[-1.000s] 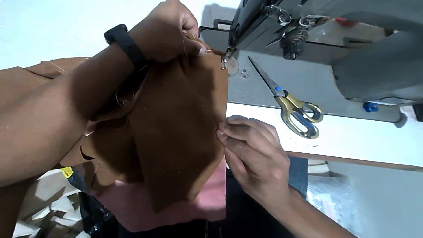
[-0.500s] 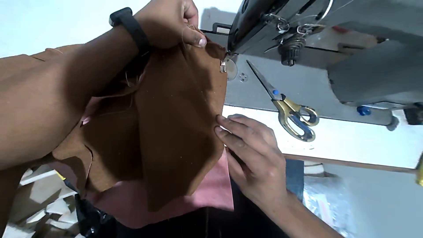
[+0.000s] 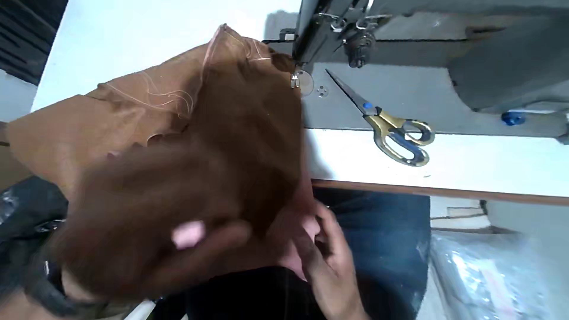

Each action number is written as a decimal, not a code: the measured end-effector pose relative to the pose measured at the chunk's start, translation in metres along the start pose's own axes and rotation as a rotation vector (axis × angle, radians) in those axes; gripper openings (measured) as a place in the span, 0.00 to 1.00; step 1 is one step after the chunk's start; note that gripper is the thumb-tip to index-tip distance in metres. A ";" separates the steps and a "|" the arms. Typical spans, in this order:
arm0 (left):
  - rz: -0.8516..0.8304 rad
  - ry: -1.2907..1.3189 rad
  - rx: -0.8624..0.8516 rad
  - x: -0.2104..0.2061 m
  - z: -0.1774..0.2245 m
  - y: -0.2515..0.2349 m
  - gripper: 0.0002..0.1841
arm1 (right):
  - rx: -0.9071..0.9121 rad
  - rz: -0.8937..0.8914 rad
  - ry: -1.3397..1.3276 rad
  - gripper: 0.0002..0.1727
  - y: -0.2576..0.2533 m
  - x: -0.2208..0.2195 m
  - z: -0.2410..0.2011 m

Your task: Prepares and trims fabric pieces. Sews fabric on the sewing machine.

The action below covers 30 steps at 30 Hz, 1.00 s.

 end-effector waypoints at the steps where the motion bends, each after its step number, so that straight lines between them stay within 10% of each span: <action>1: 0.133 0.007 0.021 0.008 -0.001 0.044 0.09 | -0.019 -0.004 0.007 0.34 0.002 -0.002 0.002; 5: 0.857 -0.042 0.581 0.045 -0.098 0.224 0.08 | -0.080 -0.020 -0.058 0.08 0.005 -0.005 0.008; 9: 0.612 0.599 1.279 -0.071 -0.151 0.311 0.31 | -0.143 -0.092 -0.034 0.08 0.008 -0.016 0.011; 13: 0.721 0.754 1.137 -0.075 -0.150 0.296 0.11 | -0.168 -0.099 -0.016 0.08 0.006 -0.027 0.003; 18: 0.731 0.423 0.993 0.081 -0.150 0.250 0.11 | -0.171 -0.122 -0.040 0.09 0.009 -0.038 0.006; 21: 0.557 0.048 1.105 0.103 -0.168 0.237 0.09 | -0.300 -0.135 0.020 0.10 0.010 -0.051 0.038; 23: 0.472 -0.346 1.053 0.108 -0.160 0.238 0.24 | -0.312 -0.145 0.011 0.10 0.007 -0.055 0.044; 26: 0.619 -0.398 0.748 0.083 -0.100 0.212 0.27 | -0.285 -0.141 0.032 0.12 0.006 -0.052 0.037; 30: 0.419 0.576 1.015 -0.069 -0.050 0.186 0.18 | -0.287 -0.105 0.003 0.11 0.008 -0.049 0.037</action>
Point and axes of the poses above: each hand's wrist, its own y-axis away from the middle knuckle, its own x-axis out of the back of the hand, z = x × y, the point moved 8 cm from there along -y, towards the middle knuckle, and after that the axes turned 5 degrees about x, right-handed, at the moved point
